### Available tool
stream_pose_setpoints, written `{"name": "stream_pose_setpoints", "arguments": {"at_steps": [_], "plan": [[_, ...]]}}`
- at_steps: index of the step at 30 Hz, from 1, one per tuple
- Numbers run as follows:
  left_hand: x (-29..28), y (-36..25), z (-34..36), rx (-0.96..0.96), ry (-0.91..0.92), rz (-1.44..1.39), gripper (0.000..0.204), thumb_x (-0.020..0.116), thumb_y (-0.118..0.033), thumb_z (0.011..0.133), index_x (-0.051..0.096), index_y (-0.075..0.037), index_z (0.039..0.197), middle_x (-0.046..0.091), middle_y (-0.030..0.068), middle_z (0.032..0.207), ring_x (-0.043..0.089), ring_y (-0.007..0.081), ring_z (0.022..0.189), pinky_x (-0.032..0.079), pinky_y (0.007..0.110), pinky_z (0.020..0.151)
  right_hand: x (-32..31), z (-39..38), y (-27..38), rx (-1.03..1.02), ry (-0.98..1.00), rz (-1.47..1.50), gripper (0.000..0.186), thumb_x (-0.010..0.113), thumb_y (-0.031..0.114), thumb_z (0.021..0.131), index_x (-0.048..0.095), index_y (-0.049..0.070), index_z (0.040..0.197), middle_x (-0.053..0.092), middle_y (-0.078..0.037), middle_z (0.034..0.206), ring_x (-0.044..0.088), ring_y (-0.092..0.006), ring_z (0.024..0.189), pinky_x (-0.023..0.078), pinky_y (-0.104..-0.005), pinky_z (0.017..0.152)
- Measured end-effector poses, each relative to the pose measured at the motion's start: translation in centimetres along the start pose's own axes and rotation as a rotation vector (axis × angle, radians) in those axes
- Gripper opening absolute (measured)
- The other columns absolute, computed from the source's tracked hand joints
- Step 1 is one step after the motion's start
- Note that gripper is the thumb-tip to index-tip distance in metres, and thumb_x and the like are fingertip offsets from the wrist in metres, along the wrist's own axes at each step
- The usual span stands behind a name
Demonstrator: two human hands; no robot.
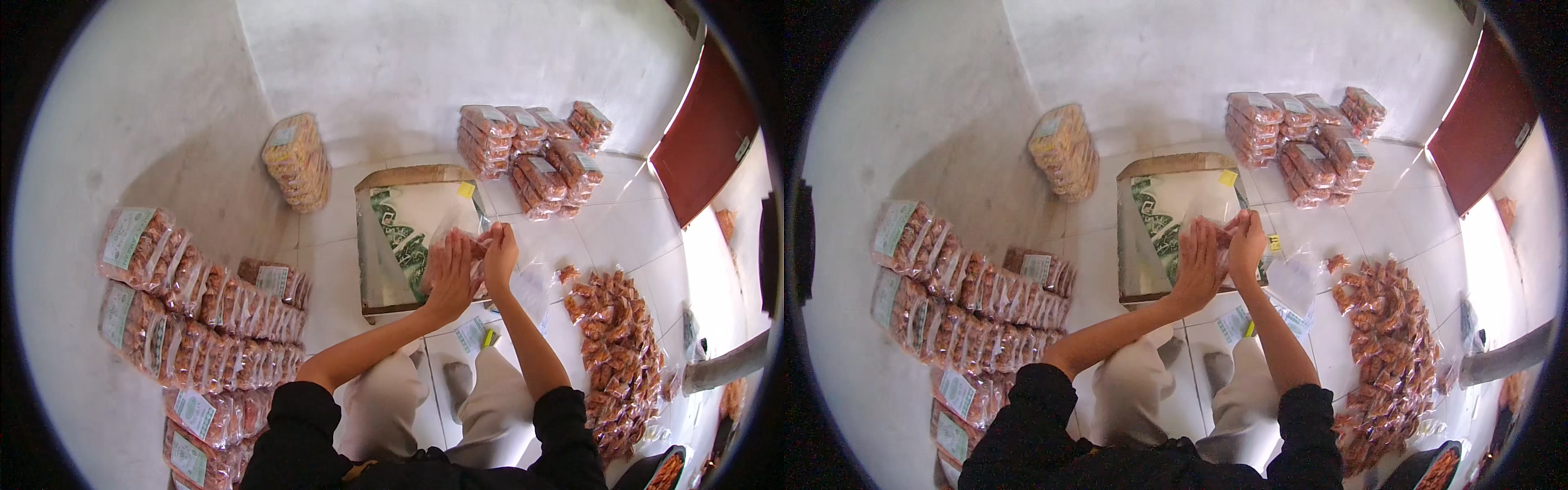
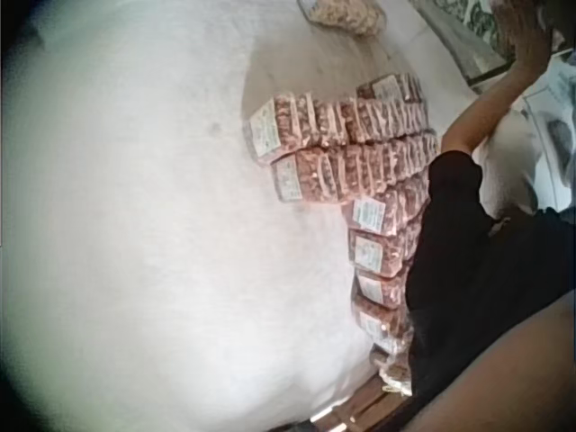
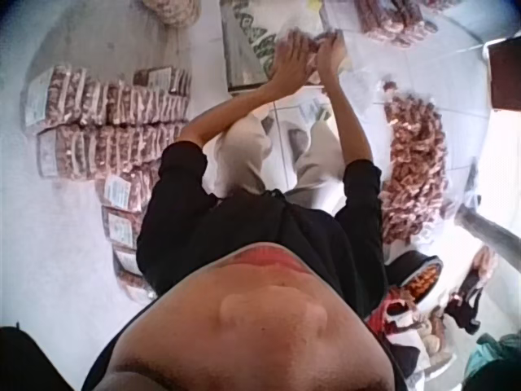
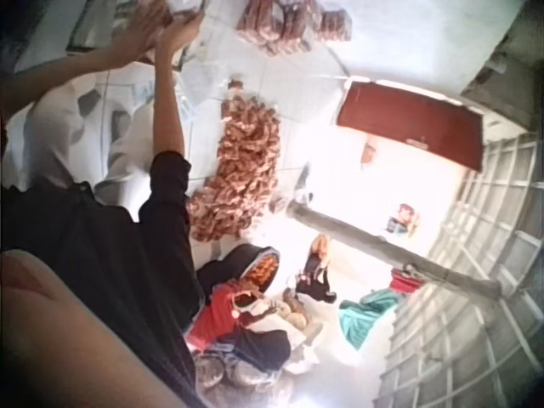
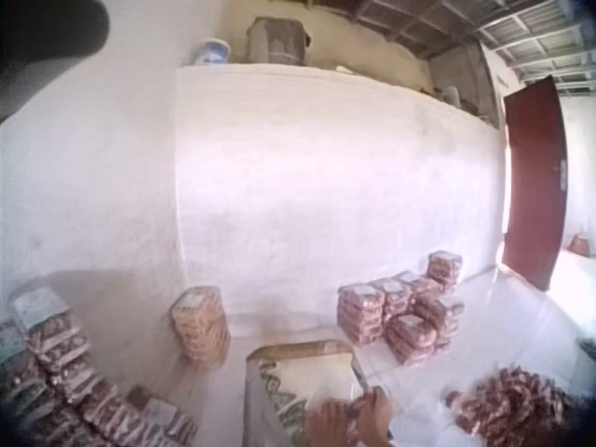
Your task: The person applies labels to plastic bags of food items, seals the bags by hand, and places them onto a pile on the floor.
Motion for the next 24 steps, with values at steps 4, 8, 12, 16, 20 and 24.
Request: {"name": "stream_pose_setpoints", "arguments": {"at_steps": [4, 8, 12, 16, 20, 24], "plan": [[0.3, 0.4, 1.7, -0.074, -0.104, 0.015, 0.07, 0.042, -0.028, 0.088, 0.007, 0.012, 0.134, 0.004, 0.0326, 0.14, 0.001, 0.0455, 0.132, 0.004, 0.055, 0.104, -0.3, 0.0, -0.2, 0.003, 0.011, 0.006, 0.03, 0.041, 0.023, 0.094, 0.05, 0.001, 0.075, 0.056, -0.009, 0.062, 0.053, -0.0163, 0.054, 0.042, -0.0294, 0.053], [-0.5, 0.8, 3.4, -0.146, -0.274, -0.186, 0.068, 0.047, -0.02, 0.086, 0.012, 0.009, 0.135, 0.012, 0.0283, 0.139, 0.01, 0.0396, 0.132, 0.012, 0.053, 0.103, -0.4, -0.1, -0.4, -0.01, -0.015, 0.056, 0.029, 0.043, 0.021, 0.094, 0.051, 0.0, 0.075, 0.057, -0.009, 0.059, 0.056, -0.0151, 0.053, 0.043, -0.0283, 0.05], [-1.3, 2.6, 4.7, -0.203, -0.383, -0.51, 0.043, 0.04, -0.01, 0.091, 0.032, -0.001, 0.132, 0.053, 0.0177, 0.11, 0.051, 0.0273, 0.104, 0.037, 0.042, 0.089, -0.4, -0.3, 0.2, 0.022, 0.034, 0.053, 0.032, 0.041, 0.024, 0.094, 0.05, 0.001, 0.075, 0.054, -0.006, 0.062, 0.053, -0.0131, 0.058, 0.042, -0.0262, 0.057], [-0.8, 3.2, 6.6, -0.288, -0.397, -0.704, 0.029, 0.04, -0.009, 0.093, 0.047, -0.006, 0.121, 0.059, 0.0083, 0.08, 0.056, 0.0167, 0.066, 0.045, 0.03, 0.063, -0.5, -0.1, -0.4, -0.001, 0.027, 0.079, 0.03, 0.042, 0.022, 0.094, 0.05, 0.001, 0.075, 0.054, -0.006, 0.06, 0.053, -0.013, 0.055, 0.042, -0.0263, 0.054], [-0.1, 4.7, 7.4, -0.369, -0.262, -0.984, 0.022, 0.043, -0.015, 0.093, 0.051, -0.007, 0.112, 0.055, 0.0037, 0.075, 0.043, 0.0063, 0.047, 0.037, 0.02, 0.046, -0.3, -0.1, -0.4, -0.04, 0.032, 0.105, 0.03, 0.042, 0.021, 0.094, 0.05, 0.0, 0.075, 0.054, -0.007, 0.059, 0.054, -0.0131, 0.053, 0.043, -0.0267, 0.051], [0.1, 4.6, 7.3, -0.451, -0.304, -1.131, 0.015, 0.047, -0.01, 0.09, 0.05, -0.004, 0.104, 0.056, 0.0097, 0.087, 0.049, 0.0095, 0.05, 0.04, 0.021, 0.048, -0.6, 0.0, -0.4, -0.034, 0.041, 0.057, 0.03, 0.042, 0.022, 0.094, 0.05, 0.0, 0.076, 0.054, -0.007, 0.059, 0.054, -0.0129, 0.055, 0.044, -0.0265, 0.052]]}}
Point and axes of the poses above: each hand's wrist, its own z-axis towards the middle knuckle, its own x-axis out of the palm, y = z × x, the point moved 1 cm from there along z, towards the middle knuckle
